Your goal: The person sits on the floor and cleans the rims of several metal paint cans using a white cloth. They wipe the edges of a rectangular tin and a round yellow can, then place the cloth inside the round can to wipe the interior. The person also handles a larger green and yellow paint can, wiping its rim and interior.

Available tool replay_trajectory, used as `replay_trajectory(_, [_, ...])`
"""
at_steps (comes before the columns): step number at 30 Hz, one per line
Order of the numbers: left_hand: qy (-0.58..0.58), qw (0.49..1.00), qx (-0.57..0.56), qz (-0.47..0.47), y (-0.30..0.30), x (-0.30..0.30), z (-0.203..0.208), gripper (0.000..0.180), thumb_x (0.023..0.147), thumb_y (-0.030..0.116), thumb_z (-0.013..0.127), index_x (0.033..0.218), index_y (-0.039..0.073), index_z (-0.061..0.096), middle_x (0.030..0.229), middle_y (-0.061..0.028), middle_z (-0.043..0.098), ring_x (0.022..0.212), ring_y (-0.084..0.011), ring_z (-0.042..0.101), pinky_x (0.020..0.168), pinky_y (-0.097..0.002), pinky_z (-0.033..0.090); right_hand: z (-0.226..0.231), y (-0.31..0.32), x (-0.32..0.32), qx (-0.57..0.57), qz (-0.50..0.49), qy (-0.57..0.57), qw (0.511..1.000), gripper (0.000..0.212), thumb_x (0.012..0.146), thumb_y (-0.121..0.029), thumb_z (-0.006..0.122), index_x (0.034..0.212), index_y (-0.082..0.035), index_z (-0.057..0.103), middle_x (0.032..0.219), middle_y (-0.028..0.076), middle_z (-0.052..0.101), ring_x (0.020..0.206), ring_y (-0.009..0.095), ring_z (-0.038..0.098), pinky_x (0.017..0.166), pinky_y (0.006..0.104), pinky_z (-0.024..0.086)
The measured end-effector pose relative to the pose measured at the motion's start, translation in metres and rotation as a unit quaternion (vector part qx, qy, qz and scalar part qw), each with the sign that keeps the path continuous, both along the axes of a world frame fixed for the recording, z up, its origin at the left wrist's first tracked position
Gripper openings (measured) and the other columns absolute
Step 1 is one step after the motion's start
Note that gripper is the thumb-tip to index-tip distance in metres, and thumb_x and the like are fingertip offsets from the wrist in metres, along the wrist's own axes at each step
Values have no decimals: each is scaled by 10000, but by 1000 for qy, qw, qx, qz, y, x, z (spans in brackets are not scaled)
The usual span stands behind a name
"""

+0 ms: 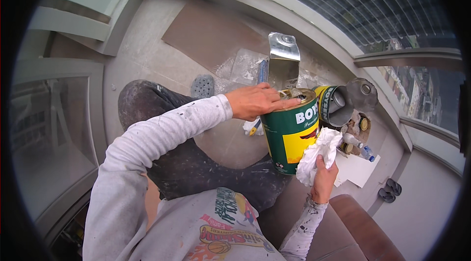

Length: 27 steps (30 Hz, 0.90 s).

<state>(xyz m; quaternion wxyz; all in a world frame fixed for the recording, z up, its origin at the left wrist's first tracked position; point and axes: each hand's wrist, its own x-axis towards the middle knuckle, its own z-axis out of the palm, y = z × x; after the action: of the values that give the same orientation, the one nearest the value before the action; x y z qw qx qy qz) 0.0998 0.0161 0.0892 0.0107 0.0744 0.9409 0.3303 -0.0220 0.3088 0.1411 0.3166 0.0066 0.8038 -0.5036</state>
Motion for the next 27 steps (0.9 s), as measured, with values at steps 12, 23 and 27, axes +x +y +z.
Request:
replay_trajectory(12, [33, 992, -119, -21, 12, -3, 9, 882, 810, 3, 619, 1556, 211, 195, 945, -91, 602, 941, -253, 605, 954, -413, 424, -28, 10, 1, -21, -81, -55, 995, 406, 927, -11, 540, 1321, 80, 517, 1239, 139, 621, 1091, 226, 611, 937, 325, 464])
replay_trajectory(23, [26, 989, 61, -131, 91, 34, 70, 824, 648, 104, 704, 1425, 122, 430, 848, -97, 544, 819, -283, 546, 751, -414, 435, -130, 37, 44, -155, -145, -128, 969, 343, 943, -118, 543, 1222, 78, 578, 1166, 130, 663, 1012, 241, 662, 852, 360, 517])
replay_trajectory(27, [0, 992, 57, -108, 113, 52, 79, 802, 577, 106, 679, 1354, 25, 495, 776, -133, 560, 728, -332, 575, 675, -437, 441, -156, 39, 62, -80, 12, 15, 997, 332, 929, -177, 607, 1150, 69, 630, 1032, 102, 703, 907, 135, 628, 792, 318, 501])
